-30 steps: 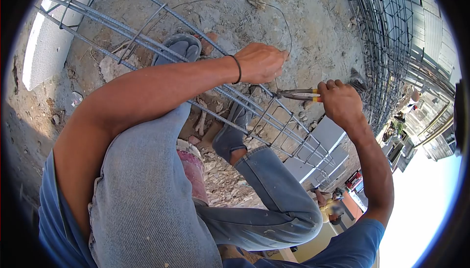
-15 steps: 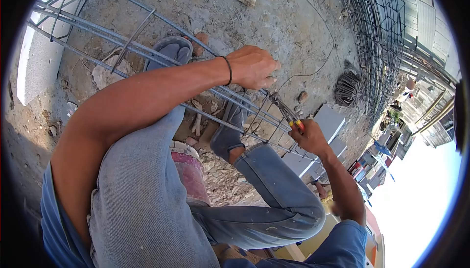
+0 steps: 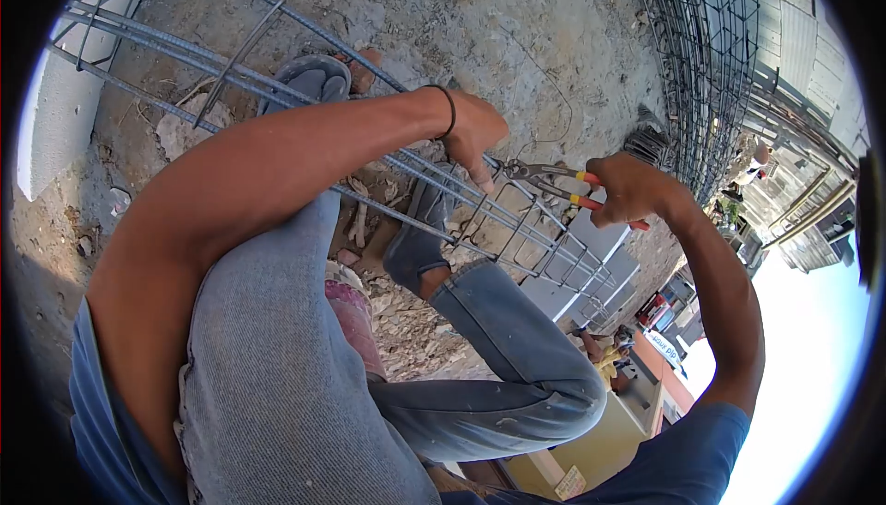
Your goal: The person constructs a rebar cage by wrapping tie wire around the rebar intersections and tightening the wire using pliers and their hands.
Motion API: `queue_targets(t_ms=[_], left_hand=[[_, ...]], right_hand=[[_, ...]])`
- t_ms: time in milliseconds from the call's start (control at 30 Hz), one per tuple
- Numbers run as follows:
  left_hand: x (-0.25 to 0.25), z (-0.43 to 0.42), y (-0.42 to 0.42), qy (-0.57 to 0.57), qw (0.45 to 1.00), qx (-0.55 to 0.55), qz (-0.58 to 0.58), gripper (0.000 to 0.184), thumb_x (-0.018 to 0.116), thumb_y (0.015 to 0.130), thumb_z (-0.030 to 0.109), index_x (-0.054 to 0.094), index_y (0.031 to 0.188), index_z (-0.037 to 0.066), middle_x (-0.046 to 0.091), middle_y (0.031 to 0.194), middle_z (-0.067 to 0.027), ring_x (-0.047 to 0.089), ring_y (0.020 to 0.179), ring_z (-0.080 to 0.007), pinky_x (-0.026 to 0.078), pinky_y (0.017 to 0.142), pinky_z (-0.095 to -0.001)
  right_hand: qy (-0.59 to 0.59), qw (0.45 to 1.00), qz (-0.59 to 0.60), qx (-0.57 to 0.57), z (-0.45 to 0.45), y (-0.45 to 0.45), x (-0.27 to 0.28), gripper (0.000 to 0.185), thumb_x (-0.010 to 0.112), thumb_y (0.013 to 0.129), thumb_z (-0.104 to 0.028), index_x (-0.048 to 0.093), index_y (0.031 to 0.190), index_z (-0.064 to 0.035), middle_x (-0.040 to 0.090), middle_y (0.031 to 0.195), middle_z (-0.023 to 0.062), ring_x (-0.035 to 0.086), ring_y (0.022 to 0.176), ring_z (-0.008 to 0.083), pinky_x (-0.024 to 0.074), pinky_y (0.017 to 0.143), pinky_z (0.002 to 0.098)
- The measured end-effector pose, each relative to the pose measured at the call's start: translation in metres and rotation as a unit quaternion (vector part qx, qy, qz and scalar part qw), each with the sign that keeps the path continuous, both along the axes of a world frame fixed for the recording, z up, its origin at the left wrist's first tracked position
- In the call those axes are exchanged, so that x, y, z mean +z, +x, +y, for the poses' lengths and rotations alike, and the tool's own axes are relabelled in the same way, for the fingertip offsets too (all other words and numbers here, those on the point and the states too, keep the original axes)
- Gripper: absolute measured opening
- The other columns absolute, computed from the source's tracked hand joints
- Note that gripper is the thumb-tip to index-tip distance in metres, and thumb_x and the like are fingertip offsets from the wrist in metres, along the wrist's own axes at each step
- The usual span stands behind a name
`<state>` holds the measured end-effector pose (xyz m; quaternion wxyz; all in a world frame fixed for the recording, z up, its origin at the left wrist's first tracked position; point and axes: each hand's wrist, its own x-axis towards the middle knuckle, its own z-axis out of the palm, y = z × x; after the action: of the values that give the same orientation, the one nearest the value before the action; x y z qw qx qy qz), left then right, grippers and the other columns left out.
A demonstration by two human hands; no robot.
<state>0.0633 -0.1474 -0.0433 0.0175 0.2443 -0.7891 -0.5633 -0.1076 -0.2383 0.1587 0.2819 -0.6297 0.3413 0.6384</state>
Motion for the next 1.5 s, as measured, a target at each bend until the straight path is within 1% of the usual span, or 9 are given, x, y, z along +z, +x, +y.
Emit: queue_targets(t_ms=[200, 400, 567, 733, 933, 1000, 1167, 1333, 1500], left_hand=[[0.002, -0.024, -0.04, 0.174, 0.973, -0.035, 0.15, 0.092, 0.089, 0.074, 0.042, 0.048, 0.146, 0.0, 0.064, 0.13, -0.0196, 0.06, 0.122, -0.0317, 0.047, 0.101, -0.0416], [0.005, -0.002, -0.058, 0.493, 0.748, 0.099, 0.433, 0.084, 0.089, 0.074, 0.013, 0.044, 0.144, 0.002, 0.063, 0.119, -0.0116, 0.061, 0.104, -0.0215, 0.049, 0.089, -0.0343], [0.011, -0.014, -0.061, 0.376, 0.856, 0.038, 0.352, 0.086, 0.088, 0.079, 0.019, 0.04, 0.147, 0.001, 0.069, 0.115, -0.0159, 0.064, 0.1, -0.0217, 0.05, 0.09, -0.0352], [0.018, -0.003, -0.055, 0.114, 0.97, 0.056, 0.21, 0.045, 0.079, 0.088, 0.035, 0.07, 0.111, -0.003, 0.073, 0.091, -0.0138, 0.067, 0.086, -0.0243, 0.05, 0.077, -0.0385], [0.022, 0.001, -0.064, 0.15, 0.966, 0.051, 0.203, 0.043, 0.057, 0.103, 0.038, 0.067, 0.085, 0.0, 0.069, 0.077, -0.0102, 0.065, 0.077, -0.0252, 0.049, 0.074, -0.0418], [0.018, -0.001, -0.06, 0.17, 0.963, 0.072, 0.195, 0.045, 0.054, 0.105, 0.039, 0.066, 0.083, 0.001, 0.068, 0.076, -0.0091, 0.065, 0.077, -0.0246, 0.049, 0.074, -0.042], [0.018, -0.004, -0.053, 0.156, 0.966, 0.058, 0.196, 0.048, 0.053, 0.105, 0.047, 0.067, 0.097, 0.001, 0.069, 0.086, -0.0131, 0.065, 0.087, -0.0254, 0.048, 0.076, -0.0433], [0.018, -0.005, -0.058, 0.131, 0.964, 0.045, 0.226, 0.07, 0.069, 0.089, 0.063, 0.064, 0.115, -0.002, 0.07, 0.101, -0.018, 0.067, 0.097, -0.0304, 0.051, 0.082, -0.0428], [0.051, 0.013, -0.083, 0.018, 0.976, 0.155, 0.151, 0.062, 0.086, 0.074, 0.044, 0.067, 0.109, -0.004, 0.072, 0.099, -0.0259, 0.07, 0.095, -0.0413, 0.054, 0.084, -0.0472]], right_hand=[[-0.118, 0.914, -0.198, 0.335, 0.024, 0.018, 0.032, 0.036, 0.068, 0.089, -0.02, 0.057, 0.116, 0.0016, 0.068, 0.095, 0.0164, 0.068, 0.093, 0.0314, 0.0543, 0.083, 0.0454], [-0.159, 0.835, -0.255, 0.462, 0.025, 0.028, 0.039, 0.036, 0.061, 0.095, -0.022, 0.065, 0.121, 0.0024, 0.069, 0.097, 0.0166, 0.066, 0.094, 0.0294, 0.053, 0.085, 0.0441], [0.044, 0.991, -0.013, -0.125, -0.023, 0.002, 0.021, 0.045, 0.059, 0.102, -0.038, 0.068, 0.096, 0.0066, 0.069, 0.073, 0.019, 0.069, 0.068, 0.0264, 0.0576, 0.061, 0.0397], [0.113, 0.848, 0.056, -0.515, -0.018, -0.045, 0.003, 0.053, 0.06, 0.103, -0.036, 0.064, 0.089, 0.0145, 0.066, 0.063, 0.0215, 0.067, 0.046, 0.0233, 0.0528, 0.037, 0.031], [-0.004, 0.998, 0.056, -0.043, 0.019, 0.012, 0.031, 0.042, 0.077, 0.086, -0.023, 0.059, 0.109, 0.0073, 0.068, 0.082, 0.0209, 0.073, 0.07, 0.027, 0.0572, 0.058, 0.0334], [-0.211, 0.873, -0.222, 0.378, 0.035, -0.019, 0.022, 0.041, 0.074, 0.086, -0.021, 0.059, 0.115, 0.004, 0.064, 0.102, 0.0203, 0.069, 0.099, 0.0271, 0.0558, 0.081, 0.038], [-0.226, 0.827, -0.259, 0.444, 0.037, -0.039, 0.013, 0.047, 0.072, 0.088, -0.027, 0.058, 0.121, 0.0022, 0.062, 0.106, 0.0159, 0.065, 0.099, 0.0286, 0.0506, 0.084, 0.045], [-0.06, 0.989, -0.073, 0.111, 0.022, -0.025, 0.008, 0.055, 0.069, 0.093, -0.05, 0.067, 0.096, 0.0044, 0.064, 0.068, 0.0123, 0.067, 0.066, 0.0238, 0.0535, 0.061, 0.0381], [0.07, 0.901, 0.123, -0.409, -0.007, -0.024, -0.002, 0.057, 0.069, 0.095, -0.051, 0.067, 0.078, 0.0036, 0.064, 0.061, 0.0088, 0.062, 0.044, 0.0163, 0.0497, 0.043, 0.0297]])
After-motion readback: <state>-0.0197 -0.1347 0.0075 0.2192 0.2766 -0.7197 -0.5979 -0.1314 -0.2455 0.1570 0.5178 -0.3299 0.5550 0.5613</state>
